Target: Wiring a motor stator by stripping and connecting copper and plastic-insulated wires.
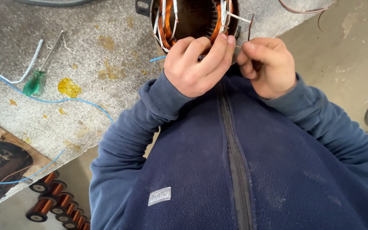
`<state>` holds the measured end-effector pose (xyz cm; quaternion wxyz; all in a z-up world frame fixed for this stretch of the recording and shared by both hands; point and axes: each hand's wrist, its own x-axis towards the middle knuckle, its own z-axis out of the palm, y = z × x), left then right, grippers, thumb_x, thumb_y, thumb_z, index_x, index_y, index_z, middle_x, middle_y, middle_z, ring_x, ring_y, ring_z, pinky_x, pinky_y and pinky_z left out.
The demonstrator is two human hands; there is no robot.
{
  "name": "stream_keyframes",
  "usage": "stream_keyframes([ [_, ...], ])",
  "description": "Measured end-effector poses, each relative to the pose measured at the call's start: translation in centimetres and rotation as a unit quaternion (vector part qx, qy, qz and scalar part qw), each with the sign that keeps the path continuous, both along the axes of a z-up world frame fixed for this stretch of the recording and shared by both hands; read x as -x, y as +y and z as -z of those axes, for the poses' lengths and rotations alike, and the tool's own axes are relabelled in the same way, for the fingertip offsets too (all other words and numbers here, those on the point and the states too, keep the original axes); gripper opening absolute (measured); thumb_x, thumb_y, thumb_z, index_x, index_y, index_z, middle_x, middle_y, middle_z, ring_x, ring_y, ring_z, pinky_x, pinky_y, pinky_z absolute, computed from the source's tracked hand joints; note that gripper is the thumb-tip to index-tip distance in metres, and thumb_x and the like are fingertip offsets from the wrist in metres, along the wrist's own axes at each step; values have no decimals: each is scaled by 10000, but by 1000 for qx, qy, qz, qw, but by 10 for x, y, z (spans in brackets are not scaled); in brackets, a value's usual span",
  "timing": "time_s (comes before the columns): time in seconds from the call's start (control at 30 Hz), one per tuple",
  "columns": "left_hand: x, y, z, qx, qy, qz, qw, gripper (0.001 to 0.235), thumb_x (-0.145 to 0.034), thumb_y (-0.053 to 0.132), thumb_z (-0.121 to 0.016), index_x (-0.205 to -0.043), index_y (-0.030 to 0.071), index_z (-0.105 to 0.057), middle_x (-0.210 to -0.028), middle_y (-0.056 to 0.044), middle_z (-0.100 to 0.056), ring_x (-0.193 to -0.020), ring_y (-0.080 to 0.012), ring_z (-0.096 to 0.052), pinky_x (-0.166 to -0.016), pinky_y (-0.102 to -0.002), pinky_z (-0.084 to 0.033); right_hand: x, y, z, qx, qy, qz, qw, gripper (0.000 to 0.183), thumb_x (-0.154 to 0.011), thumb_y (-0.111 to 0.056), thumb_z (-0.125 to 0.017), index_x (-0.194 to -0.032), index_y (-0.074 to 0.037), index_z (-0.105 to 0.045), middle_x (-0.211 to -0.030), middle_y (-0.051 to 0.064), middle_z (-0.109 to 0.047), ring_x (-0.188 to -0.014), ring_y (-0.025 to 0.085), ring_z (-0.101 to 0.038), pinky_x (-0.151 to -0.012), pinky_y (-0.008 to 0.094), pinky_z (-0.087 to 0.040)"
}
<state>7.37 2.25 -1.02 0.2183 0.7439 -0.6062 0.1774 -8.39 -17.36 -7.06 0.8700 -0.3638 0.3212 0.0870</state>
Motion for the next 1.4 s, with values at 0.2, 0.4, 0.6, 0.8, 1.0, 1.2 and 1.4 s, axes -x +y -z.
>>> stream_keyframes([
  [0.2, 0, -2, 0, 11, -15, -9, 1000, 222, -962, 32, -691, -1181, 18, -722, -1226, -46, -640, -968, -170, -601, -810, -313, -514, -9, -11, -30, 140, 16, -101, 985, 351, -1064, -349, -624, -1019, -13, -715, -794, 55, -669, -600, 113, -548, -531, 230, -358],
  [0.4, -2, -2, 0, 10, -12, 1, 1000, 227, -952, 21, -686, -1176, 11, -725, -1223, -50, -645, -974, -171, -613, -823, -311, -520, -9, -15, -45, 768, -271, -109, 570, 276, -941, -62, -840, -1161, 6, -687, -1052, 149, -676, -841, 230, -674, -728, 312, -537],
  [0.6, -3, -1, -2, 2, -8, 9, 1000, 241, -947, 31, -682, -1184, 16, -723, -1226, -48, -643, -974, -172, -612, -830, -316, -524, -38, -8, -65, 828, -315, -113, 449, 248, -847, -64, -927, -1018, -50, -747, -908, 48, -708, -721, 224, -674, -608, 343, -476],
  [0.8, -2, 0, -3, -8, 0, 7, 1000, 254, -944, 42, -680, -1193, 14, -720, -1240, -50, -637, -983, -176, -611, -829, -321, -522, -3, 14, -19, 284, -31, -35, 958, 200, -1068, -225, -728, -1041, -28, -699, -805, 32, -669, -648, 115, -591, -647, 254, -455],
  [1.0, -2, 0, -3, -4, 2, 8, 1000, 281, -930, 54, -672, -1202, 8, -723, -1244, -58, -634, -987, -180, -615, -834, -323, -529, -10, -3, -30, 148, -2, -75, 986, 279, -1045, -273, -693, -1081, 4, -684, -890, 51, -689, -670, 90, -589, -585, 216, -416],
  [1.2, -2, -2, -1, 1, -7, 4, 1000, 302, -936, 49, -677, -1233, 33, -730, -1232, -54, -639, -973, -174, -614, -825, -324, -529, -20, 2, -54, 760, -224, -128, 596, 274, -959, -79, -848, -1169, -19, -683, -1017, 90, -697, -774, 166, -667, -706, 273, -524],
  [1.4, -3, -1, -1, -5, -1, 14, 1000, 254, -944, 37, -679, -1193, 15, -727, -1241, -58, -640, -978, -174, -613, -821, -313, -523, -24, -8, -52, 801, -276, -146, 511, 181, -938, -91, -888, -1065, -37, -770, -954, 83, -731, -710, 247, -633, -627, 363, -459],
])
